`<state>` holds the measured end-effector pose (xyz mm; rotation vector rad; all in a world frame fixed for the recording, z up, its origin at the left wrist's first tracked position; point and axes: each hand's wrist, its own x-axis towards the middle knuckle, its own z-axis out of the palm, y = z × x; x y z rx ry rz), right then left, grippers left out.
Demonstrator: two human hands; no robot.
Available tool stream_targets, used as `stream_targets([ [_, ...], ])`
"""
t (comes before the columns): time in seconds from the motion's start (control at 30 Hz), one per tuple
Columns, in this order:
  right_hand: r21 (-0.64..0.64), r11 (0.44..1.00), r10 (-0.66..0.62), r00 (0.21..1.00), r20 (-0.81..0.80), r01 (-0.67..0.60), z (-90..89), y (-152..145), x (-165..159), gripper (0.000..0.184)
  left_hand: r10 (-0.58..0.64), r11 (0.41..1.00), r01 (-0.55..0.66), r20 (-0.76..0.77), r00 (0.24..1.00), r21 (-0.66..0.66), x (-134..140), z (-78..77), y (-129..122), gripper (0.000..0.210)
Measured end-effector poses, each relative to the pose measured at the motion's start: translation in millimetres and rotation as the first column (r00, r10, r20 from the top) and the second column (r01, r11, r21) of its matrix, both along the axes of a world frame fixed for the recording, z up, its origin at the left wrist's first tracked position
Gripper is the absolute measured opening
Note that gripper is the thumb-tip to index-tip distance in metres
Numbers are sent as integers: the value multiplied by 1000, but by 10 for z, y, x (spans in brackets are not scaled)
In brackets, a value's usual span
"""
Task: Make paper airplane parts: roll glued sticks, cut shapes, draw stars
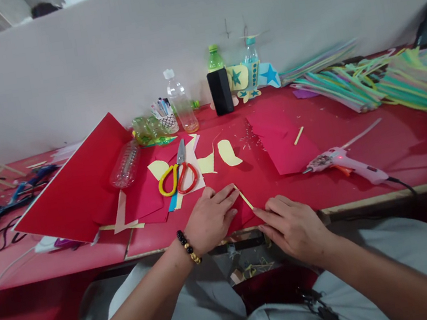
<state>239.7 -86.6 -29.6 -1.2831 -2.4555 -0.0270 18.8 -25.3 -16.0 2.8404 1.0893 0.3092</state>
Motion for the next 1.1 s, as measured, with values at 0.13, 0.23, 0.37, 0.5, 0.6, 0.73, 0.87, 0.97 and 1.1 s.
stream_targets([
  [0.13,30,1000,5,1000,-19,-4,10,0,-4,32,61,997,-65,101,993,36,-28,44,-38,40],
  [0.23,37,999,16,998,-53,-14,-9,2,6,33,86,996,-88,141,986,12,-57,90,-92,35],
  [0.37,32,999,22,990,-142,-18,-60,0,53,31,6,1000,-5,97,995,-15,-73,135,-187,43],
  [0.5,37,999,25,967,-254,-16,-74,-1,113,26,-31,999,31,-3,1000,-27,-85,143,-265,53],
  [0.6,48,999,24,959,-283,-10,-70,5,136,23,-34,999,33,-25,999,-32,-111,123,-310,41],
  [0.73,55,998,25,953,-300,-9,-89,6,136,21,-76,996,79,61,995,-35,-173,117,-363,16],
  [0.87,81,997,14,940,-340,15,-21,6,188,20,-70,997,67,120,990,23,-256,171,-356,18],
  [0.97,133,986,-44,925,-378,101,197,81,358,20,-55,987,18,233,971,157,-315,220,-276,17],
  [1.1,141,948,-232,925,-300,284,580,458,807,14,-120,955,-13,425,897,295,-363,252,-103,19],
])
